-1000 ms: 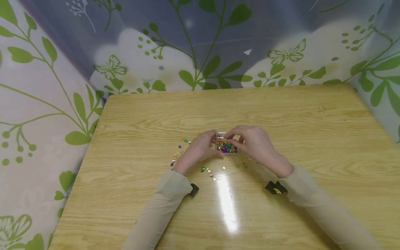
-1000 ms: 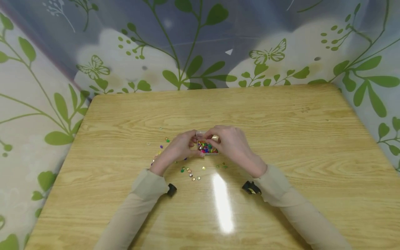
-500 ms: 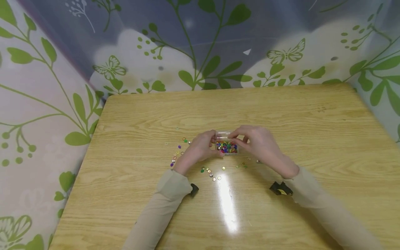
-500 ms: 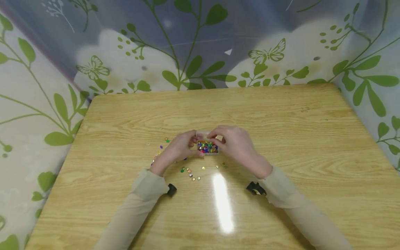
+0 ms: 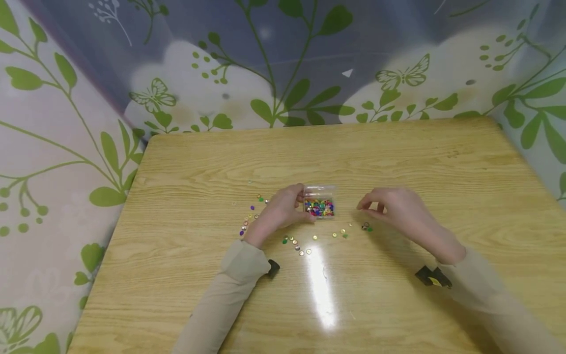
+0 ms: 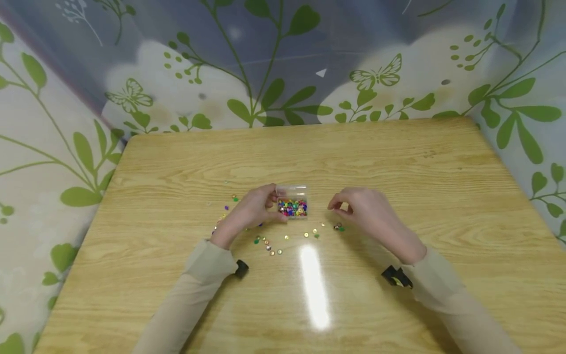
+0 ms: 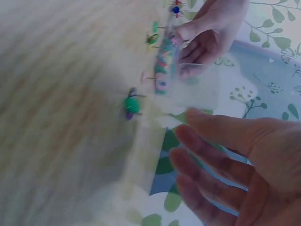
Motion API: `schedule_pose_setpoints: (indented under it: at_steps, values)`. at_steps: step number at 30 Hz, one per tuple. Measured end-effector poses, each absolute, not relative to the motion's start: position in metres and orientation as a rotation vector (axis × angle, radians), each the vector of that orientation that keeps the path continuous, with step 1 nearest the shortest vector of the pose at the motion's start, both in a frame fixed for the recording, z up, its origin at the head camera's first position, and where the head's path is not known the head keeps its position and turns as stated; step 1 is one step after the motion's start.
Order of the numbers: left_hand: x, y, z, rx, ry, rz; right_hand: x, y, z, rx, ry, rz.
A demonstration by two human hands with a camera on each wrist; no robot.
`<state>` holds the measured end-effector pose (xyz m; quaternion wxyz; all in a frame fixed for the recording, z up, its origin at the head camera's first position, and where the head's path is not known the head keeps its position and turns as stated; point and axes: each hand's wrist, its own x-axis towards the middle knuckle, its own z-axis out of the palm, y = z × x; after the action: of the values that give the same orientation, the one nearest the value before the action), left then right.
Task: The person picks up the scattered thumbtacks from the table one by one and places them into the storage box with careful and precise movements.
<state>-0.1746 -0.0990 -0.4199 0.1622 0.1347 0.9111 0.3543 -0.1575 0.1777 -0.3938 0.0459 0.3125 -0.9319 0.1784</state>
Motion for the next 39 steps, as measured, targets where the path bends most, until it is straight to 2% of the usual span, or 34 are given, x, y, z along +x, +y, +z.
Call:
schedule_pose_setpoints:
  at_steps: [11, 20, 39]
  values:
    - [-0.174, -0.100, -0.420, 0.382, 2.606, 1.001, -0.155, 0.188, -0.410, 0.979, -3.015, 0.514]
    - [-0.174, -0.100, -0.420, 0.386, 2.600, 1.001, -0.156, 0.182, -0.407, 0.906, -2.959, 0.535]
    - [-0.175, -0.100, -0.420, 0.401, 2.601, 1.020, -0.168, 0.135, -0.400, 1.001, -2.715, 0.633]
